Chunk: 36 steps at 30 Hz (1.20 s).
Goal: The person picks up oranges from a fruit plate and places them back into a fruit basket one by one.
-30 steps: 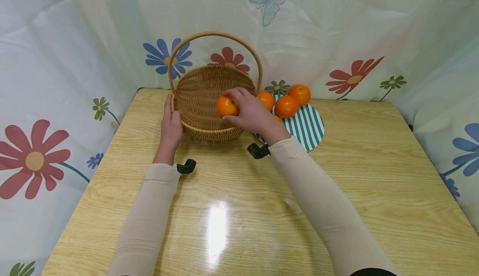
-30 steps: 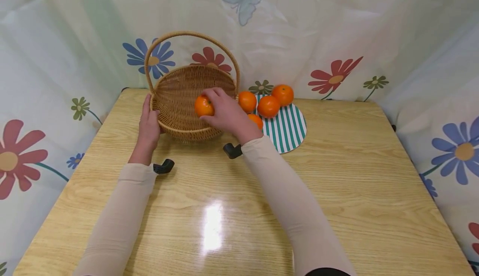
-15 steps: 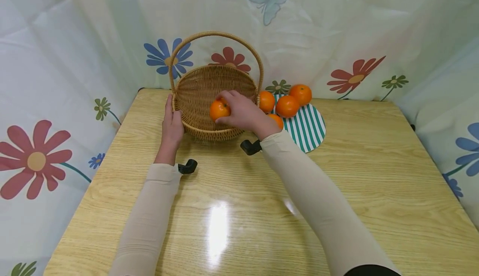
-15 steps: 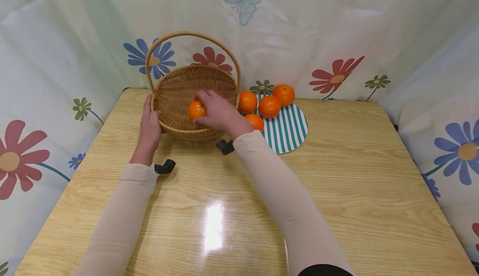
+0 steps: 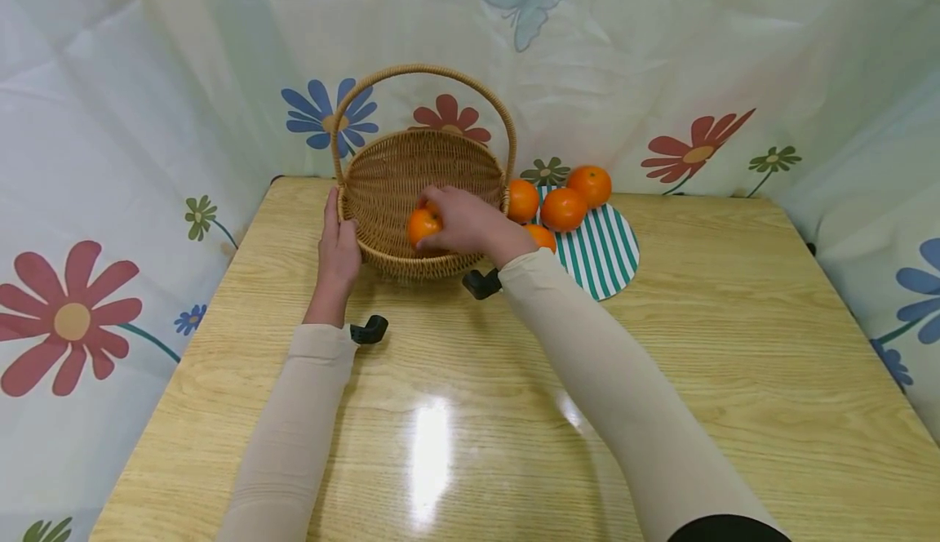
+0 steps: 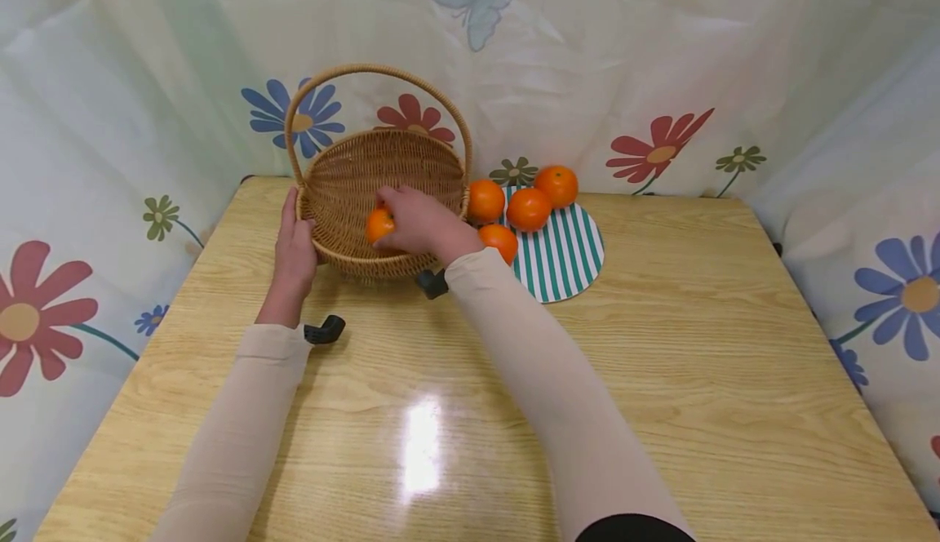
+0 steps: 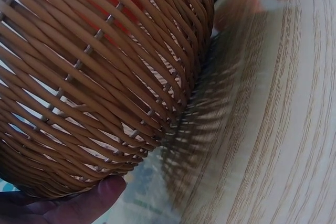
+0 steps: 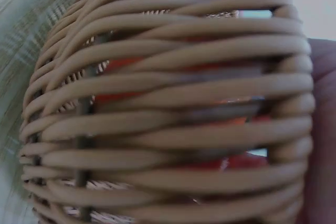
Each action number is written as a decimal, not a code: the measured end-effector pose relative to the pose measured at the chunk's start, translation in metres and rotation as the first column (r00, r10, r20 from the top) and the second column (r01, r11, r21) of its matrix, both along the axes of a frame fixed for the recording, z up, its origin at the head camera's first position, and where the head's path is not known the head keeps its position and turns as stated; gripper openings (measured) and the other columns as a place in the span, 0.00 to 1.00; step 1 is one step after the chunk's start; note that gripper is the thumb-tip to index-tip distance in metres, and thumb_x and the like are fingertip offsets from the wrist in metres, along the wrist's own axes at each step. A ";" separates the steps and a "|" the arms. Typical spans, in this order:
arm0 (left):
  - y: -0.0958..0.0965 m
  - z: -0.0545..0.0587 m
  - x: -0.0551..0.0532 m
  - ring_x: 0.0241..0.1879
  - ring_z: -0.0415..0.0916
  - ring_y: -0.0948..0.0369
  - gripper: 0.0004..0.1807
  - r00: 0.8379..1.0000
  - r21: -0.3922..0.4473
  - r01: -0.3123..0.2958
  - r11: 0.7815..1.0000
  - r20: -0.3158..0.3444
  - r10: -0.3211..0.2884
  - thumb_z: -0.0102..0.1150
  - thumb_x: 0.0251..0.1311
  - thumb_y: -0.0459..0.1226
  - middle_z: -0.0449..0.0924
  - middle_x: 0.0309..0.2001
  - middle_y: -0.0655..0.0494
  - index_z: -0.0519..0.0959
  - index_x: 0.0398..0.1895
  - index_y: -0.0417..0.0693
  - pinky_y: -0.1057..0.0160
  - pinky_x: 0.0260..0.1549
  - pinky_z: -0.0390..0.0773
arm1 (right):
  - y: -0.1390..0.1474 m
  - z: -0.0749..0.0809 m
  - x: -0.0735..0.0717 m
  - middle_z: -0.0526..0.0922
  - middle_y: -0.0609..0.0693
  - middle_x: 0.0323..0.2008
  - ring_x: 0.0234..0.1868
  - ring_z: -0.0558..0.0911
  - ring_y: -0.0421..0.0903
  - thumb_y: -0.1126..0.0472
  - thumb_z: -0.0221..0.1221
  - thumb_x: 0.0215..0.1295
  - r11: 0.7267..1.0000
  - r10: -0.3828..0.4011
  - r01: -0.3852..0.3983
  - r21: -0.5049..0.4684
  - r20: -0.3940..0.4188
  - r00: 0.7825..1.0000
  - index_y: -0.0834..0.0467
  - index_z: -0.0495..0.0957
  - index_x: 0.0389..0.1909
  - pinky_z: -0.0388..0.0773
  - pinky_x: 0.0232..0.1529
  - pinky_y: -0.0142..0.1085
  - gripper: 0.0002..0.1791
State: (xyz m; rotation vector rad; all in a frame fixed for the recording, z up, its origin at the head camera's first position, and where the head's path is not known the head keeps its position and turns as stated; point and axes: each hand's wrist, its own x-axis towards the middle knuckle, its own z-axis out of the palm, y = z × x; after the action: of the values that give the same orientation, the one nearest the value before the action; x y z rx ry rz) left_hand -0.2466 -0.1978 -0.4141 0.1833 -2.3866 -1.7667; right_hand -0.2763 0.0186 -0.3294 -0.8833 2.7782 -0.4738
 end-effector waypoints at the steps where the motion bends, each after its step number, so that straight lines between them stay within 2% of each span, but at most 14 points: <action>1: 0.000 0.000 0.000 0.75 0.48 0.52 0.32 1.000 0.000 -0.001 1.000 0.001 0.001 0.30 0.70 0.47 0.43 0.78 0.60 0.39 0.73 0.86 0.49 0.73 0.50 | -0.001 0.000 0.000 0.73 0.51 0.49 0.43 0.74 0.48 0.43 0.65 0.58 1.000 0.003 -0.003 0.008 0.005 1.000 0.50 0.67 0.58 0.75 0.47 0.42 0.31; 5: 0.000 0.000 0.001 0.75 0.47 0.52 0.32 1.000 -0.002 -0.007 1.000 0.004 0.007 0.30 0.70 0.47 0.42 0.78 0.60 0.39 0.73 0.86 0.50 0.73 0.50 | -0.007 0.000 -0.003 0.74 0.50 0.48 0.43 0.75 0.48 0.43 0.65 0.58 0.999 0.016 -0.017 0.050 0.025 1.000 0.50 0.67 0.58 0.75 0.47 0.41 0.31; 12: 0.002 0.000 0.002 0.75 0.48 0.53 0.33 1.000 -0.010 -0.014 1.000 -0.004 0.014 0.30 0.70 0.46 0.43 0.78 0.60 0.39 0.76 0.77 0.50 0.73 0.50 | -0.014 0.001 -0.008 0.78 0.47 0.43 0.42 0.76 0.47 0.43 0.64 0.58 0.993 0.022 -0.033 0.112 0.095 0.995 0.50 0.68 0.59 0.75 0.47 0.40 0.31; 21: 0.002 -0.002 0.000 0.75 0.49 0.49 0.33 1.000 -0.041 -0.021 0.999 -0.007 0.021 0.30 0.69 0.46 0.44 0.78 0.58 0.40 0.76 0.79 0.47 0.73 0.51 | -0.019 -0.001 -0.010 0.79 0.47 0.43 0.42 0.77 0.48 0.41 0.63 0.59 0.981 0.024 -0.049 0.186 0.133 0.991 0.48 0.67 0.56 0.74 0.46 0.41 0.29; 26: 0.002 -0.001 0.001 0.75 0.50 0.51 0.33 1.000 -0.046 -0.025 0.999 -0.007 0.025 0.30 0.69 0.47 0.45 0.78 0.57 0.40 0.74 0.84 0.49 0.73 0.51 | -0.019 -0.001 -0.011 0.79 0.47 0.43 0.41 0.77 0.48 0.42 0.63 0.59 0.981 0.028 -0.053 0.186 0.137 0.990 0.48 0.67 0.56 0.74 0.46 0.40 0.28; 36: 0.001 0.000 0.001 0.75 0.50 0.50 0.32 1.000 -0.045 -0.026 0.999 -0.001 0.026 0.30 0.69 0.47 0.45 0.78 0.57 0.39 0.73 0.85 0.48 0.73 0.51 | -0.019 -0.001 -0.013 0.79 0.48 0.48 0.45 0.76 0.48 0.44 0.60 0.64 0.982 0.026 -0.054 0.181 0.156 0.987 0.48 0.67 0.60 0.74 0.50 0.41 0.27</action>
State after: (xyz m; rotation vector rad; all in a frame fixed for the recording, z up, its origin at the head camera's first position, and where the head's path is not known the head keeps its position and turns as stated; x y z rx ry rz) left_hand -0.2453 -0.1968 -0.4143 0.2064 -2.4103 -1.6997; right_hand -0.2890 0.0000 -0.3307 -0.8220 2.6082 -0.2593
